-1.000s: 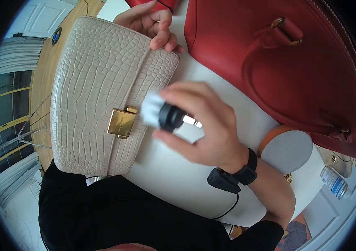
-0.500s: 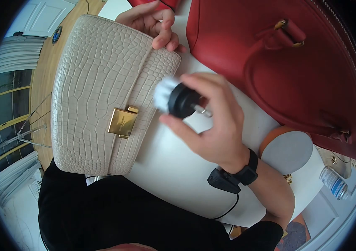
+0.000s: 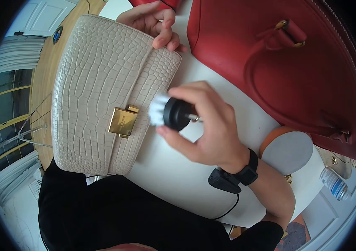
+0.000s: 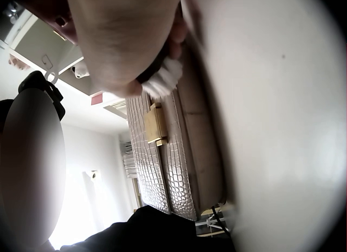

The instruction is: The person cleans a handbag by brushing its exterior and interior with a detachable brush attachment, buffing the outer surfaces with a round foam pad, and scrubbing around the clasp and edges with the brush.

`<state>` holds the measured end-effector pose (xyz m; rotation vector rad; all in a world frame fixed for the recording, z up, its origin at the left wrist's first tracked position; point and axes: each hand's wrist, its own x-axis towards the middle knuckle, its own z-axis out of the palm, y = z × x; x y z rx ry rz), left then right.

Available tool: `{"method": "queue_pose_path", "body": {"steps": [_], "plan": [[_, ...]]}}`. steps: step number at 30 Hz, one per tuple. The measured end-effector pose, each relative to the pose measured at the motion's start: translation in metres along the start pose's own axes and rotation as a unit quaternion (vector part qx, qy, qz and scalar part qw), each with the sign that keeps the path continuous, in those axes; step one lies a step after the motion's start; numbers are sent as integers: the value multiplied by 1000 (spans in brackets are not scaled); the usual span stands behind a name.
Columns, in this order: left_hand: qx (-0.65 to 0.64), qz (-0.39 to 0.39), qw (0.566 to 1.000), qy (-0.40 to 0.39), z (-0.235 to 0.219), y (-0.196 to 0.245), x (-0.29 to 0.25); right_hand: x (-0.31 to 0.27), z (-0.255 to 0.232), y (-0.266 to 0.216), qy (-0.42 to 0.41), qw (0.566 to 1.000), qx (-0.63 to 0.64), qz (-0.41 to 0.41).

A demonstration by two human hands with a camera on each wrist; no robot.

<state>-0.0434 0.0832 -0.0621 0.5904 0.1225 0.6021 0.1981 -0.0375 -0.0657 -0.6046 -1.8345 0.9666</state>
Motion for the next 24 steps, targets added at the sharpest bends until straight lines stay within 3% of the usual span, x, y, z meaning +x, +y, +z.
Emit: {"method": "queue_pose_path", "body": {"steps": [1,3,5,9,11,13,17,19,24], "plan": [[-6,-1,1000,-1,0,0,1,-1,0,-1,0,1000,1,0],[1,7,1000,2,0,-1,1,-3,-3,-5,-104,994,21,16],[8,17,1000,6,-1,1,-2,-2,0,-7,-117,993,9,25],[43,18,999,-6,-10,10,-2,-1,3,-7,-56,997,-14,56],[40,16,999,-17,-13,11,-4,-2,7,-4,28,996,-24,85],[26,23,999,-11,-12,10,-5,-3,8,-4,32,994,17,104],[33,21,999,-17,-15,6,0,-4,8,-5,-79,993,65,-65],[5,9,1000,-16,-14,5,0,-9,4,-9,-140,989,37,-26],[-10,13,1000,4,-6,2,-1,-4,0,-1,-17,992,-109,60]]}}
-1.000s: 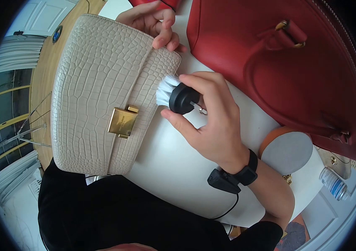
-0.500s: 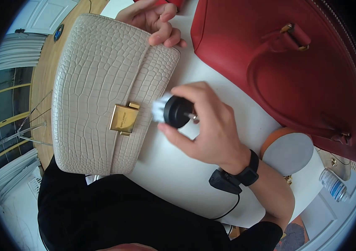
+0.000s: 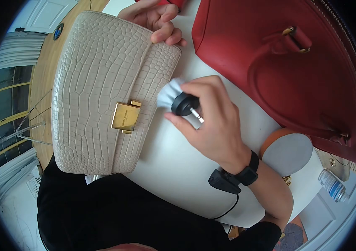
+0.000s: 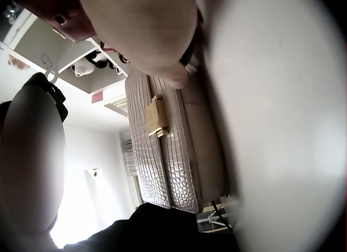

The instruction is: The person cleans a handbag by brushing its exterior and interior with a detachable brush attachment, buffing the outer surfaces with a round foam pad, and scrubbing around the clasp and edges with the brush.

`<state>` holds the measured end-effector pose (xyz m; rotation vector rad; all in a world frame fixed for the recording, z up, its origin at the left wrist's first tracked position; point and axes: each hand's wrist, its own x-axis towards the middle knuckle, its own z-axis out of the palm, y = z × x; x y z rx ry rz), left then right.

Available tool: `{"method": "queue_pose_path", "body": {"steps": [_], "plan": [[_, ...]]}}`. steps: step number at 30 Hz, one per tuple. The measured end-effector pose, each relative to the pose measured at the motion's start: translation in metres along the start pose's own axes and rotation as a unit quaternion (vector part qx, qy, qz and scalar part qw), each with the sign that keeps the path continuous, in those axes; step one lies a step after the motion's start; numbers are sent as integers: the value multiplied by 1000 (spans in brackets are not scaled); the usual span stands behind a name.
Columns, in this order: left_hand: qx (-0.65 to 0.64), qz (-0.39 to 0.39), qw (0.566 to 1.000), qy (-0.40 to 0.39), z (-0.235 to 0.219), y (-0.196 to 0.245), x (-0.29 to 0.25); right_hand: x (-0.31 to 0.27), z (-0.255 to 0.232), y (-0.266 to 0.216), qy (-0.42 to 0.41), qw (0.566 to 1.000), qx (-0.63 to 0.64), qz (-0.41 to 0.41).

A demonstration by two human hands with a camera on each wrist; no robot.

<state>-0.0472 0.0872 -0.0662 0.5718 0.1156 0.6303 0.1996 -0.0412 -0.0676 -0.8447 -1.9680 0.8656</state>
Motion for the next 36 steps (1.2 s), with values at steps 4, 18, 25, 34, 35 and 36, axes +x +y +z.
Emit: {"method": "queue_pose_path", "body": {"steps": [4,18,25,34,35,36], "plan": [[11,5,1000,-20,-3,1,0,5,-5,-8,-12,995,75,-64],[33,8,999,-5,-1,1,0,2,-4,-6,-2,998,48,-37],[62,36,997,-24,-6,-2,-2,1,0,-14,-129,982,137,-13],[42,24,999,22,5,-1,-3,1,-6,-6,-54,991,95,-73],[42,24,999,22,4,0,-3,0,-5,-6,-88,986,105,-99],[39,19,999,6,3,0,-2,1,-5,-9,-111,984,94,-98]]}}
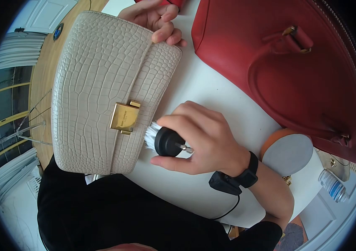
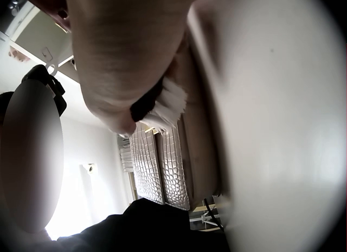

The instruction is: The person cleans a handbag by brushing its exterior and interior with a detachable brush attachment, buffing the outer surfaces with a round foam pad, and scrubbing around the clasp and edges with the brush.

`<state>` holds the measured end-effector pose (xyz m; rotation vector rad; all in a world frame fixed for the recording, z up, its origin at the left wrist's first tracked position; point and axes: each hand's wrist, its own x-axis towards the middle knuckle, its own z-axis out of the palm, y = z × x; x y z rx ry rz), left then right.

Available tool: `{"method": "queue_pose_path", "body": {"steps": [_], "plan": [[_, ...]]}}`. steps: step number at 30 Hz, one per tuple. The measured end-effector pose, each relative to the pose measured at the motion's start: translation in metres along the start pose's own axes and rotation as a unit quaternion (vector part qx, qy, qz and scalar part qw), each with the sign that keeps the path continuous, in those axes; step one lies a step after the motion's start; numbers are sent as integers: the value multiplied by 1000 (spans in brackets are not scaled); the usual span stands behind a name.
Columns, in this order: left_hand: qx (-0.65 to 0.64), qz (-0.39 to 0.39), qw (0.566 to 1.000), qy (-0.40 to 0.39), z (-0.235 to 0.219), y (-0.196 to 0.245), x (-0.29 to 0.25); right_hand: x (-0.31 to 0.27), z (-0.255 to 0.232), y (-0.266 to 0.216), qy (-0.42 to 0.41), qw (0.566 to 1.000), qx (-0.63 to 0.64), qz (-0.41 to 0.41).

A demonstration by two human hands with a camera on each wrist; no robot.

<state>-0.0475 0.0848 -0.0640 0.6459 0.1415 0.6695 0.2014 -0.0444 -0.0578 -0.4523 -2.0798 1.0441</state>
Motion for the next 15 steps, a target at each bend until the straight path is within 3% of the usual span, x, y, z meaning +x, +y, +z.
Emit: {"method": "queue_pose_path", "body": {"steps": [3,4,7,9,12,15], "plan": [[-4,6,999,-40,-7,-3,4,-2,6,8,12,998,-61,33],[-3,18,998,-63,-6,-4,5,-1,4,5,28,994,-62,89],[-37,-2,999,-25,-4,-1,0,3,2,6,96,985,-94,105],[-18,8,1000,-14,-1,0,-2,3,2,2,97,987,-87,97],[-12,-2,1000,7,-1,3,-2,-3,11,3,-10,998,55,26],[-18,-3,1000,7,-3,2,-4,-3,11,4,-28,999,9,30]]}}
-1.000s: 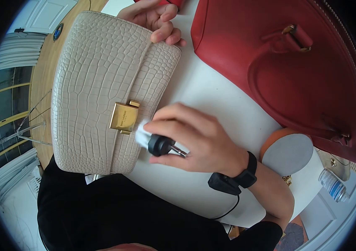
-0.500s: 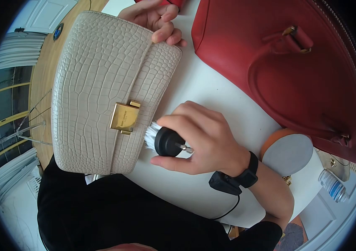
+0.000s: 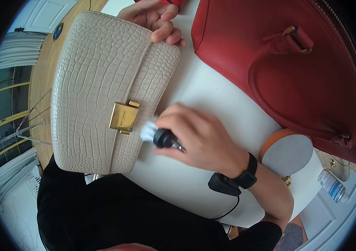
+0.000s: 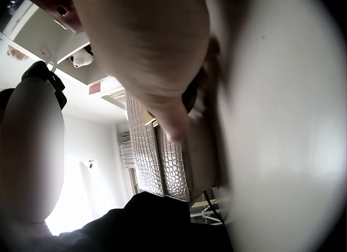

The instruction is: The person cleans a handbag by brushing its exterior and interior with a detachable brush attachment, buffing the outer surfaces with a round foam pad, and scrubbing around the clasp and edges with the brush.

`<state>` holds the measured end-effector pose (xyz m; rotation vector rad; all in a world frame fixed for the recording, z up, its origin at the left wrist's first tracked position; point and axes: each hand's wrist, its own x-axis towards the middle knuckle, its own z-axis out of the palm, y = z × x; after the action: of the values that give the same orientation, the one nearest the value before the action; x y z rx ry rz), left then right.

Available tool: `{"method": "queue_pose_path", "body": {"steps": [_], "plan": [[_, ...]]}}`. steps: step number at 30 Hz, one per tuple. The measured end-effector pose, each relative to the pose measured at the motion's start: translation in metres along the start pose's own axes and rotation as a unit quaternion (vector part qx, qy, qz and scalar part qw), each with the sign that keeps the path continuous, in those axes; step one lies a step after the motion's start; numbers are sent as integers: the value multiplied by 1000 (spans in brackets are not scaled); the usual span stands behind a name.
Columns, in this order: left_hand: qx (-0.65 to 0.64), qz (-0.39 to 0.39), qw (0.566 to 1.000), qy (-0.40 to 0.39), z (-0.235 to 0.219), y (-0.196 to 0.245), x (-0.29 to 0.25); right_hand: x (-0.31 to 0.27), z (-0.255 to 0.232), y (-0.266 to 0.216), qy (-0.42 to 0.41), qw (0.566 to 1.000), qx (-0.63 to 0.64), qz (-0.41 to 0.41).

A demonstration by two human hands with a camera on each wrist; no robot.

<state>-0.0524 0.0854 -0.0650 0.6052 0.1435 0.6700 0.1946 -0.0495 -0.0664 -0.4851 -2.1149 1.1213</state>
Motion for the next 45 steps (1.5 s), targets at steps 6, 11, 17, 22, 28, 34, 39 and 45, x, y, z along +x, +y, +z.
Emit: {"method": "queue_pose_path", "body": {"steps": [6,11,17,22,28,34,39,45], "plan": [[-31,-7,999,-15,1,-4,5,-1,-7,1,120,989,-75,33],[-10,26,999,-16,4,-8,2,3,-4,5,53,997,-17,-54],[-24,3,999,-32,-6,-4,4,0,-5,-1,11,997,-63,45],[-46,-3,999,-25,-4,-1,1,4,-3,-4,79,997,-23,-14],[-50,-13,997,-56,-5,-5,8,-3,2,5,94,995,13,-43],[-28,18,999,-20,-3,-6,1,0,0,0,85,996,-33,7],[-30,33,999,-29,-3,-10,-2,1,-6,3,40,996,-78,6],[-41,-16,999,-30,-10,-3,4,-1,-6,3,48,993,-109,18]]}}
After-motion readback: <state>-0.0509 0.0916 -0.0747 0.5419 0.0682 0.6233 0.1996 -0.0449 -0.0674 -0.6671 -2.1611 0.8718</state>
